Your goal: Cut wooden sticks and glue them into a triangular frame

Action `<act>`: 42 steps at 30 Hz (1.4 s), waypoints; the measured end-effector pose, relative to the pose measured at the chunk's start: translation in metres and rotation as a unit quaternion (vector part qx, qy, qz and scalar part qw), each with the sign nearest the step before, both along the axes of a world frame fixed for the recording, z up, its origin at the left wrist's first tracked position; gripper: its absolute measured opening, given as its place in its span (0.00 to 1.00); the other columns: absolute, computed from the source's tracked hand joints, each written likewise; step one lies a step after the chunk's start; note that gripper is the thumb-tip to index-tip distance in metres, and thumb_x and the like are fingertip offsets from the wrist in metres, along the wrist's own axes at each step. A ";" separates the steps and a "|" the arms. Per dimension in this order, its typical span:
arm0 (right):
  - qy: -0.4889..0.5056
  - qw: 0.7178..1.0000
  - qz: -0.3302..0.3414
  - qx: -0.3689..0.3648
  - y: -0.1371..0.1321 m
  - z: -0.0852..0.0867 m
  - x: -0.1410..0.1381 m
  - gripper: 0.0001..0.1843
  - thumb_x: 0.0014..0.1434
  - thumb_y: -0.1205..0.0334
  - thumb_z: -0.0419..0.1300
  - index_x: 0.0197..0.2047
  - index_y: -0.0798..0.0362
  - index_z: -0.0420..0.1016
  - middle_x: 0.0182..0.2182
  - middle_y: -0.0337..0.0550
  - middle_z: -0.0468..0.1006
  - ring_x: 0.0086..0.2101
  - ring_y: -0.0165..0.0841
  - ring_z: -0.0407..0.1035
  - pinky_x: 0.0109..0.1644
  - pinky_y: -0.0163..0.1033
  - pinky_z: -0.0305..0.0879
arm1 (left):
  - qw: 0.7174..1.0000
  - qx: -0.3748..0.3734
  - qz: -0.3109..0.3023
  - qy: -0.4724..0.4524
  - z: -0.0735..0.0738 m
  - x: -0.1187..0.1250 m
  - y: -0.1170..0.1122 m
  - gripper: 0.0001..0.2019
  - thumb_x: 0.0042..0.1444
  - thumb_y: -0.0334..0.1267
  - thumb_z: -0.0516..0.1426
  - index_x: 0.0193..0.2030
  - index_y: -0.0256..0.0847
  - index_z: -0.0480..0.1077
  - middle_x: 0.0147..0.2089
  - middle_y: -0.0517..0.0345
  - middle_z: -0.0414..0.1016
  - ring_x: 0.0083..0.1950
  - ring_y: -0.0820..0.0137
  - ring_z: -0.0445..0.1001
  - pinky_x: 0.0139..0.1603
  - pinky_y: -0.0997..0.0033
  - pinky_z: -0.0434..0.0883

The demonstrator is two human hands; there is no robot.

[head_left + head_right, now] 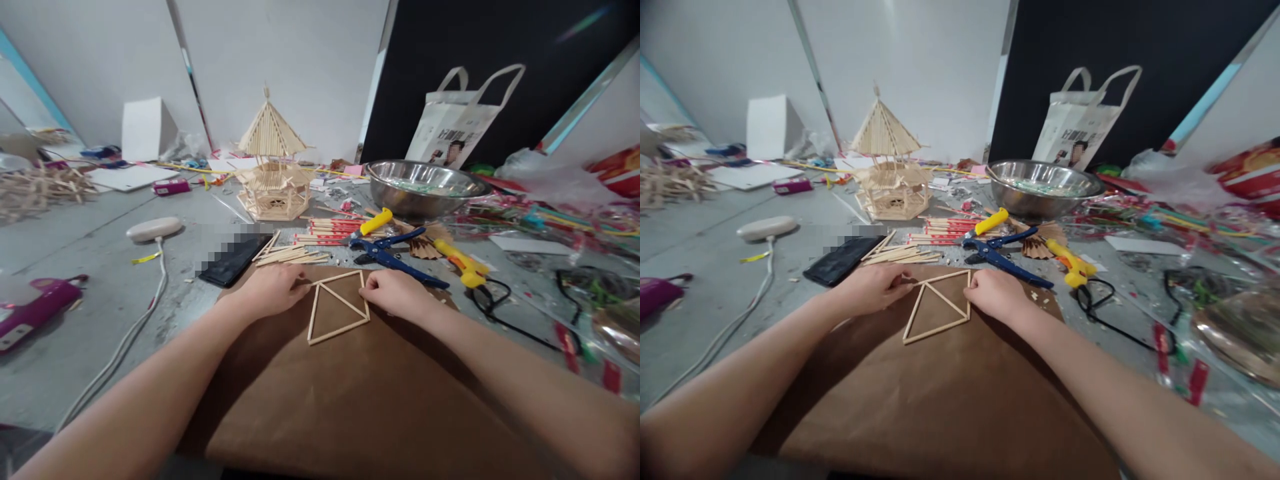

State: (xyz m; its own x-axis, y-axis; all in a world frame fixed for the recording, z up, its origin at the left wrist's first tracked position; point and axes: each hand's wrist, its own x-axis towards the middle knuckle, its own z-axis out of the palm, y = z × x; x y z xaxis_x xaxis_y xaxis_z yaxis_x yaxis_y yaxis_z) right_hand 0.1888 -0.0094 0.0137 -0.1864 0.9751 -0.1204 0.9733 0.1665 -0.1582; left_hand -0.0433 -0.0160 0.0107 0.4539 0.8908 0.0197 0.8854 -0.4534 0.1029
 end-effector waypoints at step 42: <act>0.030 0.997 -0.060 -0.039 0.002 -0.002 -0.002 0.15 0.44 0.52 0.50 0.17 0.52 0.70 0.14 0.40 0.70 0.18 0.28 0.63 0.20 0.31 0.48 | 0.999 -0.027 0.001 -0.030 0.007 -0.001 0.000 0.24 0.54 0.53 0.34 0.40 0.42 0.64 0.40 0.53 0.70 0.42 0.67 0.68 0.41 0.70 0.62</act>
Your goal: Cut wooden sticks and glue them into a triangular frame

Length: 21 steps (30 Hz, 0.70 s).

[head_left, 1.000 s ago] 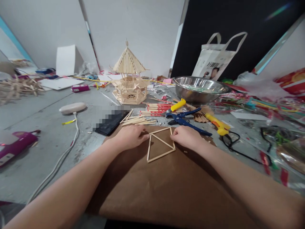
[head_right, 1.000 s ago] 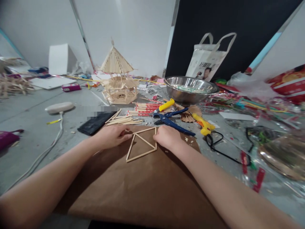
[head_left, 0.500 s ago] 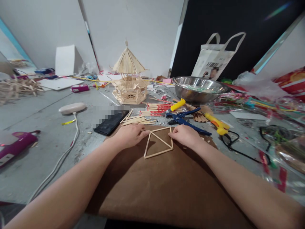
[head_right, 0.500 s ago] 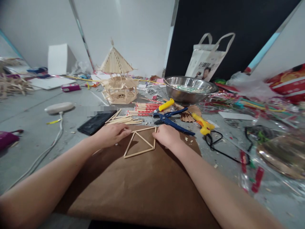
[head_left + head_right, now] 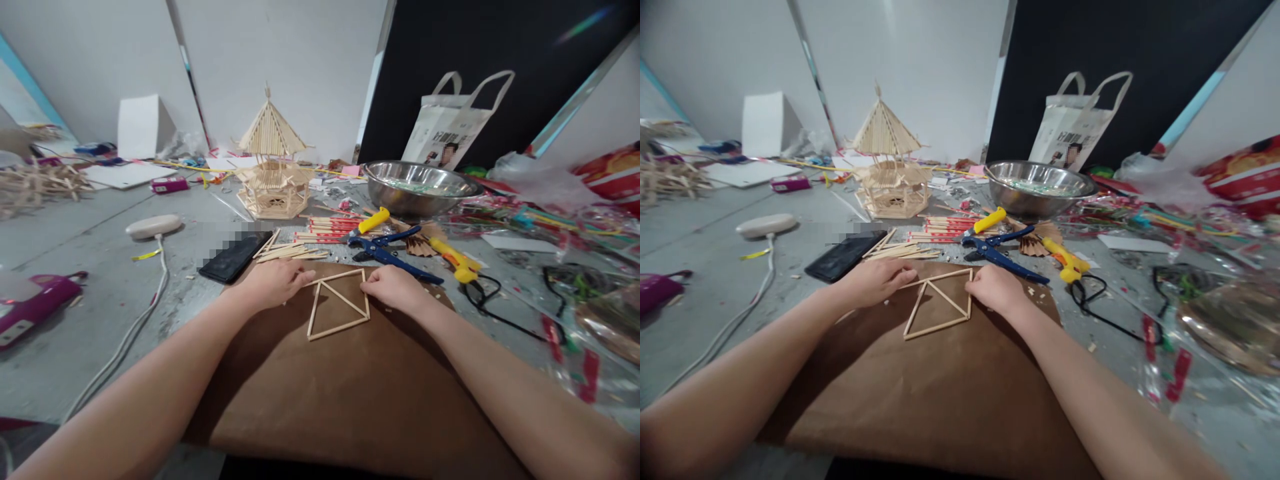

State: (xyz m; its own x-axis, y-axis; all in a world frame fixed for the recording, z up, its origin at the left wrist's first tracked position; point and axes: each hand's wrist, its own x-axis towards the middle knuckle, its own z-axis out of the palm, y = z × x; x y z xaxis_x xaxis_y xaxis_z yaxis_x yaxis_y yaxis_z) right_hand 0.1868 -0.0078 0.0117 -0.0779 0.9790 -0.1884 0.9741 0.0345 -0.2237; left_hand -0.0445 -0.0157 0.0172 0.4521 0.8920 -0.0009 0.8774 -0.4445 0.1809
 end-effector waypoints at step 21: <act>0.044 0.998 0.006 -0.038 -0.016 0.002 0.006 0.16 0.44 0.53 0.49 0.14 0.55 0.63 0.11 0.36 0.64 0.14 0.24 0.56 0.18 0.30 0.46 | 1.000 0.020 -0.018 0.000 -0.006 -0.002 0.003 0.27 0.54 0.53 0.32 0.39 0.41 0.65 0.41 0.53 0.70 0.42 0.67 0.67 0.42 0.69 0.62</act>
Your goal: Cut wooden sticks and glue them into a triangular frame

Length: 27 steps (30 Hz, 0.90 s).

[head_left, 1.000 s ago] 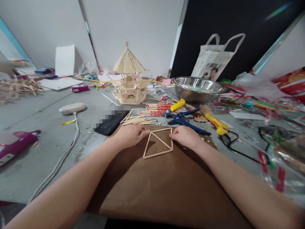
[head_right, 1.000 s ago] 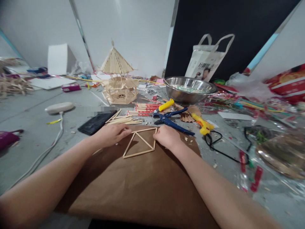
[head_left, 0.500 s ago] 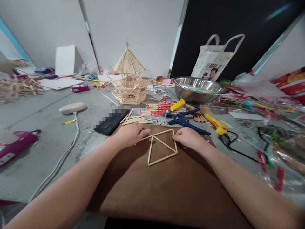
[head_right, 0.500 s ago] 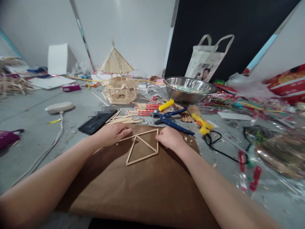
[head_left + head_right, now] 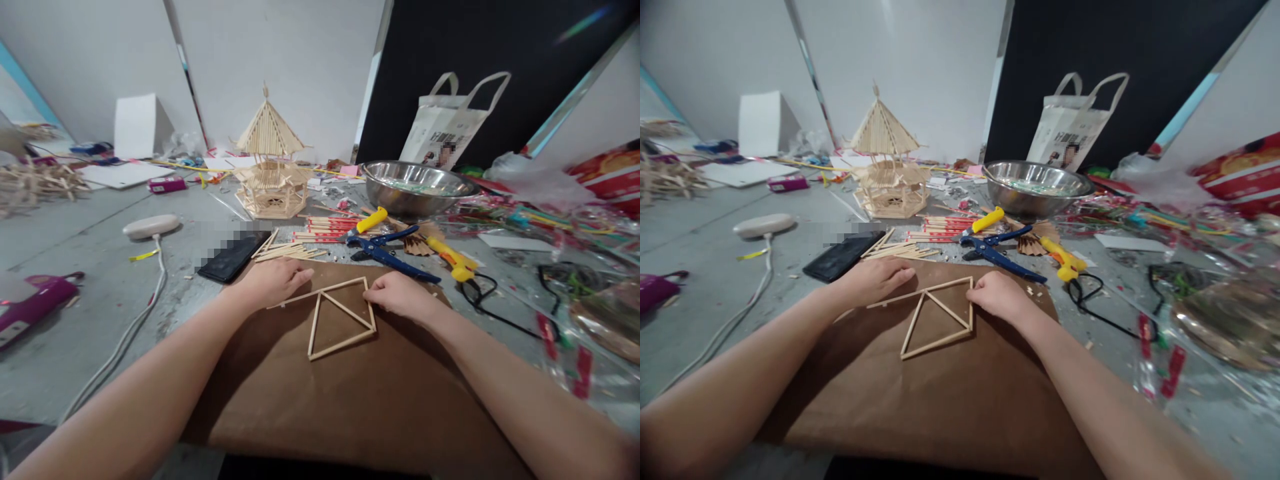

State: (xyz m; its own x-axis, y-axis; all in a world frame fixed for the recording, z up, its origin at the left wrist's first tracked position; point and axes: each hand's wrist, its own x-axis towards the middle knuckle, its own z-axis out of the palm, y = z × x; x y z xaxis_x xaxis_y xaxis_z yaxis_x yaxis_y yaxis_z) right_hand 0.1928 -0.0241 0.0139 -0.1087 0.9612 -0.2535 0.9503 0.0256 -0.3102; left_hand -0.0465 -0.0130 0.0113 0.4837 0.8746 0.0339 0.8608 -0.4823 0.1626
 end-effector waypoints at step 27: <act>-0.070 0.963 0.237 0.107 0.046 0.004 -0.023 0.08 0.46 0.59 0.51 0.25 0.51 0.70 0.24 0.39 0.74 0.25 0.29 0.64 0.24 0.30 0.51 | 1.000 0.011 -0.004 -0.021 -0.001 -0.001 0.002 0.24 0.55 0.51 0.35 0.35 0.41 0.67 0.38 0.54 0.71 0.40 0.68 0.68 0.41 0.70 0.62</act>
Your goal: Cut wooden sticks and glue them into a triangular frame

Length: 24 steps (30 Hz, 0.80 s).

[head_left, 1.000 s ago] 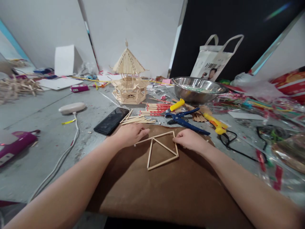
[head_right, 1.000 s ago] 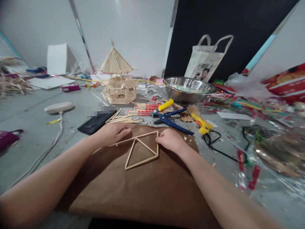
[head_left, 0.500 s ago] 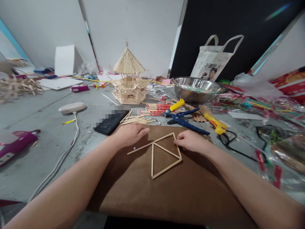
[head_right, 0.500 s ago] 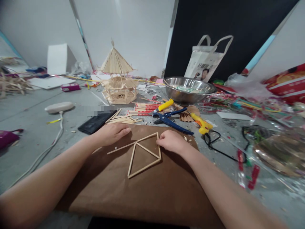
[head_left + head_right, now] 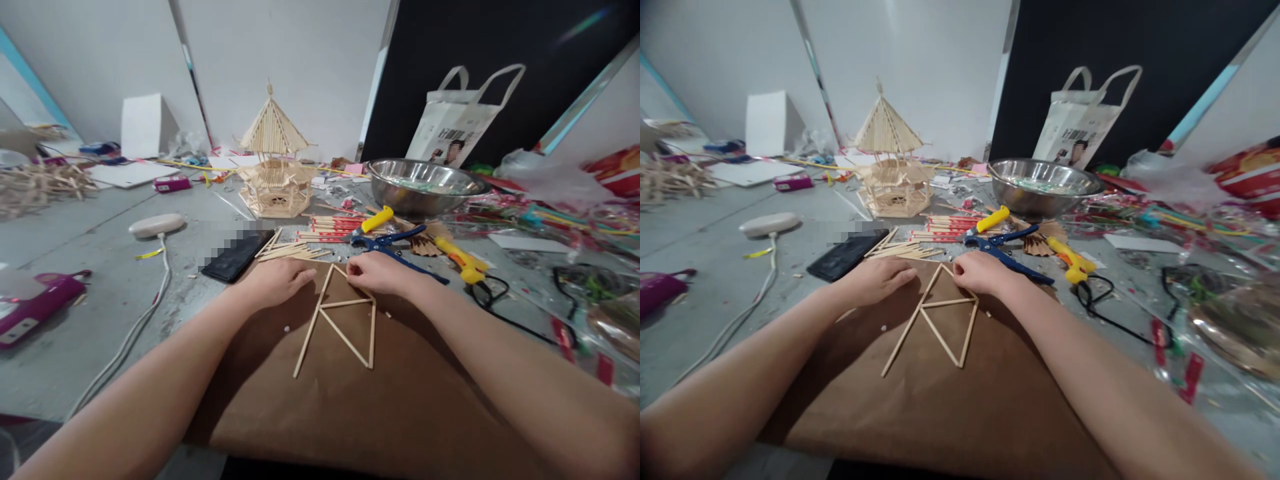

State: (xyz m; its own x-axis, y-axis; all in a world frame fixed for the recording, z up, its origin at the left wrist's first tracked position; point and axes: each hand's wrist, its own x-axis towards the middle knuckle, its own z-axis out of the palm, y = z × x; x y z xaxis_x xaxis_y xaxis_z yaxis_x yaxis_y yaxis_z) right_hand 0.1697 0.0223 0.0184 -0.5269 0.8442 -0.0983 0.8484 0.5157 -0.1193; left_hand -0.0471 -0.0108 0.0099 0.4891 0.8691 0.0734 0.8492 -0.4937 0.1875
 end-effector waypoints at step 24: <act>0.145 0.983 0.101 0.043 -0.079 -0.002 0.005 0.09 0.50 0.58 0.52 0.27 0.53 0.69 0.25 0.41 0.70 0.30 0.31 0.61 0.36 0.36 0.55 | 0.996 -0.017 -0.084 -0.011 0.002 0.001 -0.004 0.17 0.48 0.31 0.45 0.42 0.49 0.67 0.40 0.63 0.71 0.40 0.72 0.67 0.42 0.74 0.63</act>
